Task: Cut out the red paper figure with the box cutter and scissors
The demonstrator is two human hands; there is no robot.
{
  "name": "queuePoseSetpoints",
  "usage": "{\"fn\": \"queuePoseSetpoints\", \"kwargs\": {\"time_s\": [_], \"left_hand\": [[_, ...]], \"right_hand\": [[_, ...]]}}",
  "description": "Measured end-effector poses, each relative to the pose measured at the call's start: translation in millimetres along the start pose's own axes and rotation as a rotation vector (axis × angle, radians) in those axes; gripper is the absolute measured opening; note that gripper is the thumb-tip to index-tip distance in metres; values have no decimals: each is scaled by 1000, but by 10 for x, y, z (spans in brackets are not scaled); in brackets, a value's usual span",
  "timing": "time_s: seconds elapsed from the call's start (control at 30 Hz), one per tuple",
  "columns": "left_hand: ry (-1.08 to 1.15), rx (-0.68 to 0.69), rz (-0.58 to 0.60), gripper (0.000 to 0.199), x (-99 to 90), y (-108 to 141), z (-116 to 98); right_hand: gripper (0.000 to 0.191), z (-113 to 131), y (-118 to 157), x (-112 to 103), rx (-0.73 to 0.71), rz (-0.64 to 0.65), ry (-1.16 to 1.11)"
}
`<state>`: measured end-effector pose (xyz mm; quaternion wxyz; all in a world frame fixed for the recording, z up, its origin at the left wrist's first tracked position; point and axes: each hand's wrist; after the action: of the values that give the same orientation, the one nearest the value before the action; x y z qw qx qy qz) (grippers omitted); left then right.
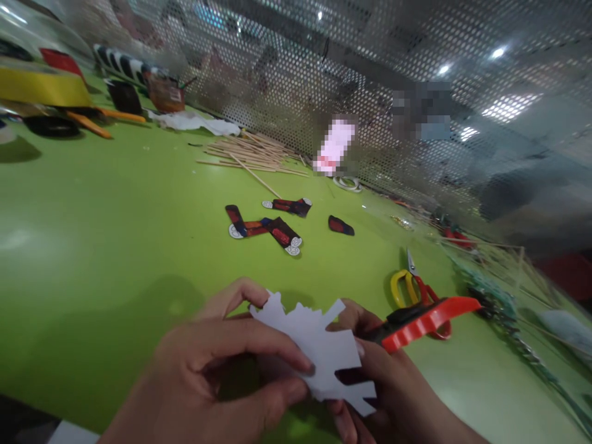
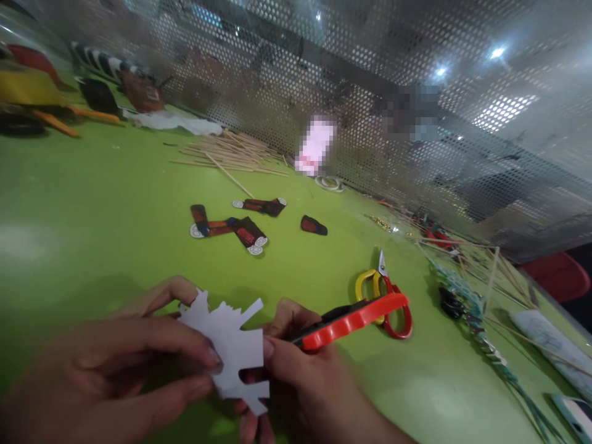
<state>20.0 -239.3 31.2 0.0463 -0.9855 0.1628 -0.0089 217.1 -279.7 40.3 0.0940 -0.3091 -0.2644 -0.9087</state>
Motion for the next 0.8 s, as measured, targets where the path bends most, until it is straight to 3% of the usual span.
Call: {"fn": "queuePoseSetpoints", "kwargs": {"time_s": [0.13, 0.27, 0.8], "left_hand": [[19, 59, 107, 19, -34, -33, 33], [17, 63, 134, 19, -62, -30, 41], [-51, 34, 185, 11, -134, 8, 83]], "right_hand": [[20, -15, -7, -62, 13, 56, -44], [16, -25, 7, -116, 32, 98, -71], [28, -21, -6, -31, 1, 10, 20]]}}
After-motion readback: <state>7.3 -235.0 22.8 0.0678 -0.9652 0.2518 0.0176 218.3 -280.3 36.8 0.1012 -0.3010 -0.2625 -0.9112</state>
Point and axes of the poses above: each hand's wrist, its own y-axis away from the middle knuckle, its own x-axis out of the palm, z = x × y, and after that the axes turned 5 degrees about x, right-handed
